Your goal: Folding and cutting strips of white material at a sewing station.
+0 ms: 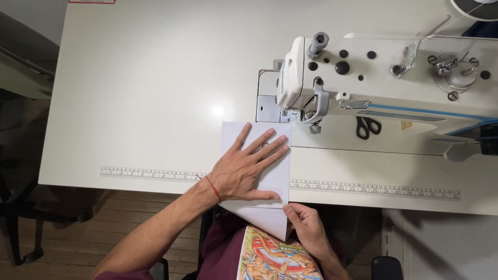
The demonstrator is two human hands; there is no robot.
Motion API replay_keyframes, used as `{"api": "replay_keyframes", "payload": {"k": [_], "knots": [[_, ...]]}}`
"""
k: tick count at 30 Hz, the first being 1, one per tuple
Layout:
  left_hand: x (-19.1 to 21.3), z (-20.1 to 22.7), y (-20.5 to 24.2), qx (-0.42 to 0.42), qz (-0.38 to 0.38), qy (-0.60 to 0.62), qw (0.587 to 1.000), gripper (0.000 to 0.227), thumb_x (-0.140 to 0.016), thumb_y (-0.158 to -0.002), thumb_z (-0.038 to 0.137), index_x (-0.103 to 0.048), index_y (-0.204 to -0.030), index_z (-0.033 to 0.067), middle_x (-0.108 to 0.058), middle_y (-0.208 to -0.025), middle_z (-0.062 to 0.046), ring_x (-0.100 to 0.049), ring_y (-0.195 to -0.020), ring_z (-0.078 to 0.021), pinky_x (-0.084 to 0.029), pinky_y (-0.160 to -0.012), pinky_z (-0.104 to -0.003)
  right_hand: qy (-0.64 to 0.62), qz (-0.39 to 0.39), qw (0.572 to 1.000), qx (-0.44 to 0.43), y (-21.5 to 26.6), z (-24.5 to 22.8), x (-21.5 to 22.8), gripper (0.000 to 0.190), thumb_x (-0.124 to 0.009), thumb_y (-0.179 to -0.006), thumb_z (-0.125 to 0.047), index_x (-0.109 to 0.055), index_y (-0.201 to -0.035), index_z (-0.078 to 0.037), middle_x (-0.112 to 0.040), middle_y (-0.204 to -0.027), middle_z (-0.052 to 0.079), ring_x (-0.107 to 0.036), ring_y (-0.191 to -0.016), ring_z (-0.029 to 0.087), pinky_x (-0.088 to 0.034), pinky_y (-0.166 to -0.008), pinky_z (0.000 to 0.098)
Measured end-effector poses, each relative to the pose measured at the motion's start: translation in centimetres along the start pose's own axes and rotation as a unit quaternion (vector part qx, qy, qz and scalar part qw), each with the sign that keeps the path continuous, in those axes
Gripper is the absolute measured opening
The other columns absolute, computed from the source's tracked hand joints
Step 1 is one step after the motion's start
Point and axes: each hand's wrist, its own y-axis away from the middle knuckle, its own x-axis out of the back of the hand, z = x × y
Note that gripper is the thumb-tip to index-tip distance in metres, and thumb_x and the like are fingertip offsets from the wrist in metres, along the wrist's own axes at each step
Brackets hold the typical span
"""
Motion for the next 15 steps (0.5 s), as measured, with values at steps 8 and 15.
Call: {"api": "replay_keyframes", "payload": {"k": [8, 15], "knots": [[0.2, -1.6, -0.7, 0.015, -0.024, -0.022, 0.999, 0.132, -0.035, -0.097, 0.105, -0.030, -0.187, 0.0084, -0.029, -0.195, -0.014, -0.023, -0.182, -0.0347, -0.002, -0.143, -0.076, 0.112, -0.014, 0.994, 0.003, 0.2, -2.3, 0.1, 0.039, -0.079, -0.110, -0.036, -0.076, -0.083, -0.008, -0.065, -0.071, -0.004, -0.063, -0.064, 0.008, -0.050, -0.057, 0.0285], [0.3, -2.8, -0.8, 0.009, -0.004, -0.016, 1.000, 0.131, -0.046, -0.094, 0.104, -0.038, -0.184, 0.0083, -0.036, -0.193, -0.012, -0.031, -0.180, -0.0340, -0.009, -0.142, -0.077, 0.093, -0.010, 0.996, 0.002, -0.1, -2.6, -0.7, 0.036, -0.078, -0.107, -0.035, -0.091, -0.100, -0.002, -0.082, -0.074, 0.003, -0.079, -0.064, 0.012, -0.068, -0.062, 0.0283]]}}
